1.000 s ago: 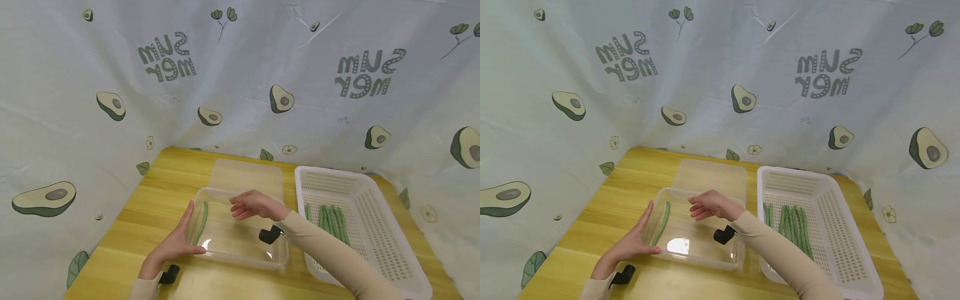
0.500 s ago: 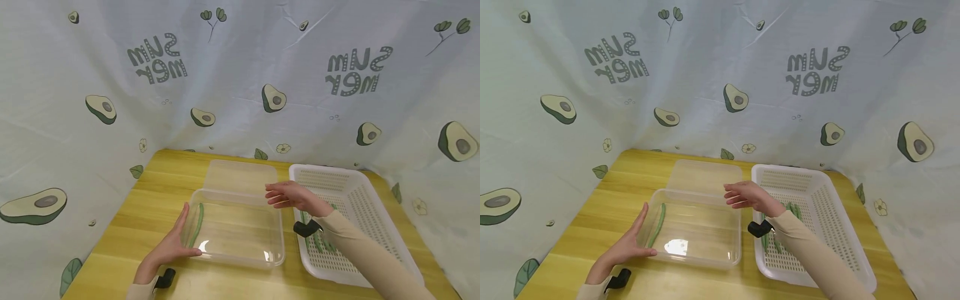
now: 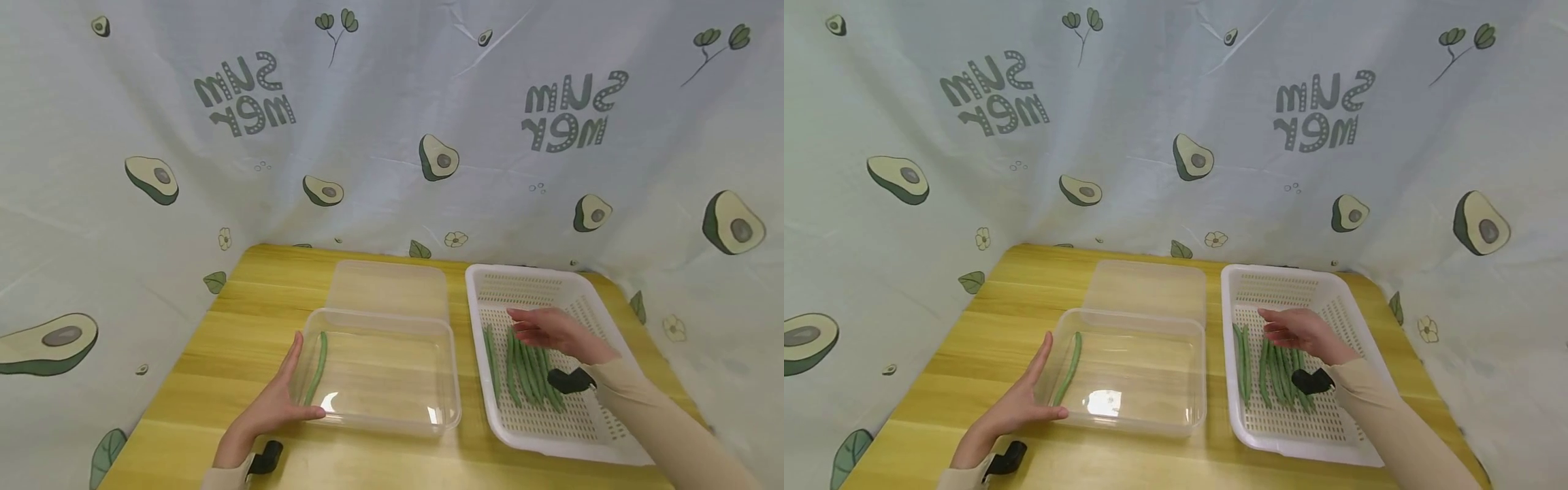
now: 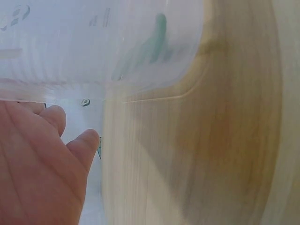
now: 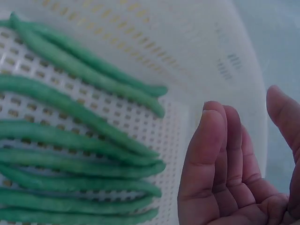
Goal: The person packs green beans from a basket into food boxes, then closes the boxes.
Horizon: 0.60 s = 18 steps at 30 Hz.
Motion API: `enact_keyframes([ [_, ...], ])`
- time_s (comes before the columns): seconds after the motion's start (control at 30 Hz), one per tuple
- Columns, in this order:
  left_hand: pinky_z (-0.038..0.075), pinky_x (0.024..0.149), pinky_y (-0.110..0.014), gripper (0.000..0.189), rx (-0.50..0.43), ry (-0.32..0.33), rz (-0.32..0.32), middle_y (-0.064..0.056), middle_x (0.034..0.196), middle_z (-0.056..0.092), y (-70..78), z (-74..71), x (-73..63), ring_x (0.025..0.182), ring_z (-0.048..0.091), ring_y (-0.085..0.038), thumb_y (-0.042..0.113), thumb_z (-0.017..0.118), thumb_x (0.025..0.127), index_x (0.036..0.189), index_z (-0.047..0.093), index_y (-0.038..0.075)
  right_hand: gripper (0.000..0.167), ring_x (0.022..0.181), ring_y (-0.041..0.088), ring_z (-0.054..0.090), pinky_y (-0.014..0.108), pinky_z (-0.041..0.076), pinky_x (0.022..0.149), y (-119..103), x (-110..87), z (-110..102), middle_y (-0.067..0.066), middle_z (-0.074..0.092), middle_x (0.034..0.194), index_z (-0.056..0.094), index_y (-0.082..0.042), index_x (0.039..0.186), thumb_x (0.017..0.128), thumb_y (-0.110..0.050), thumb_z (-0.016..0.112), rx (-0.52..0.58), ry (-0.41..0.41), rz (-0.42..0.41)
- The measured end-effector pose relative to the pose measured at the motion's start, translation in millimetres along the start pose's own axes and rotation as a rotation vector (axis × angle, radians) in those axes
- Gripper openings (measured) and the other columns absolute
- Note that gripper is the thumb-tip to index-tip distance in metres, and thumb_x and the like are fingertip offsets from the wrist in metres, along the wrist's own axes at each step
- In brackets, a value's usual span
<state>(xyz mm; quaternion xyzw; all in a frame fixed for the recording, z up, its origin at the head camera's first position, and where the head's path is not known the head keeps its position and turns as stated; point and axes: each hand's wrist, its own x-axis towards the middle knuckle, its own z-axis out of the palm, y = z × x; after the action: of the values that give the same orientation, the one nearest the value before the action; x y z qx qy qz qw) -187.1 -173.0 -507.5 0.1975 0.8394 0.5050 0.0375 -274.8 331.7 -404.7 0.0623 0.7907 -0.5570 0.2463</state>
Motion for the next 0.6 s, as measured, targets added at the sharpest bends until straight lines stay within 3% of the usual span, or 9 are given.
enact_keyframes([
  [0.2,0.009,0.102,-0.067,0.130,-0.017,0.011,-0.004,-0.009,0.157,-0.011,-0.9,-0.8,-1.3,0.139,-0.005,-0.040,0.029,0.088,0.066,0.153,-0.008,0.014,0.019,0.077,0.014,0.065,0.032,0.054,0.078,22,-0.3,-18,0.005,0.067,0.087,0.069,-0.008,0.094,0.095,-0.025,0.061,0.111,0.058,0.089],
  [0.47,0.008,0.102,-0.067,0.128,-0.058,0.002,-0.009,-0.010,0.156,-0.014,1.4,-1.4,-2.7,0.139,-0.006,-0.041,0.027,0.087,0.068,0.152,-0.010,0.014,0.025,0.072,0.012,0.065,0.028,0.054,0.070,48,-0.6,-34,0.004,0.067,0.079,0.068,-0.001,0.089,0.096,-0.023,0.059,0.033,0.089,0.109],
  [0.6,0.008,0.102,-0.068,0.128,-0.065,-0.012,-0.003,-0.009,0.157,-0.014,0.3,-0.8,-2.4,0.139,-0.006,-0.040,0.027,0.086,0.069,0.152,-0.010,0.015,0.027,0.065,0.012,0.064,0.028,0.054,0.064,65,-2.2,-37,0.005,0.066,0.071,0.067,0.003,0.084,0.094,-0.022,0.061,-0.017,0.144,0.133],
])
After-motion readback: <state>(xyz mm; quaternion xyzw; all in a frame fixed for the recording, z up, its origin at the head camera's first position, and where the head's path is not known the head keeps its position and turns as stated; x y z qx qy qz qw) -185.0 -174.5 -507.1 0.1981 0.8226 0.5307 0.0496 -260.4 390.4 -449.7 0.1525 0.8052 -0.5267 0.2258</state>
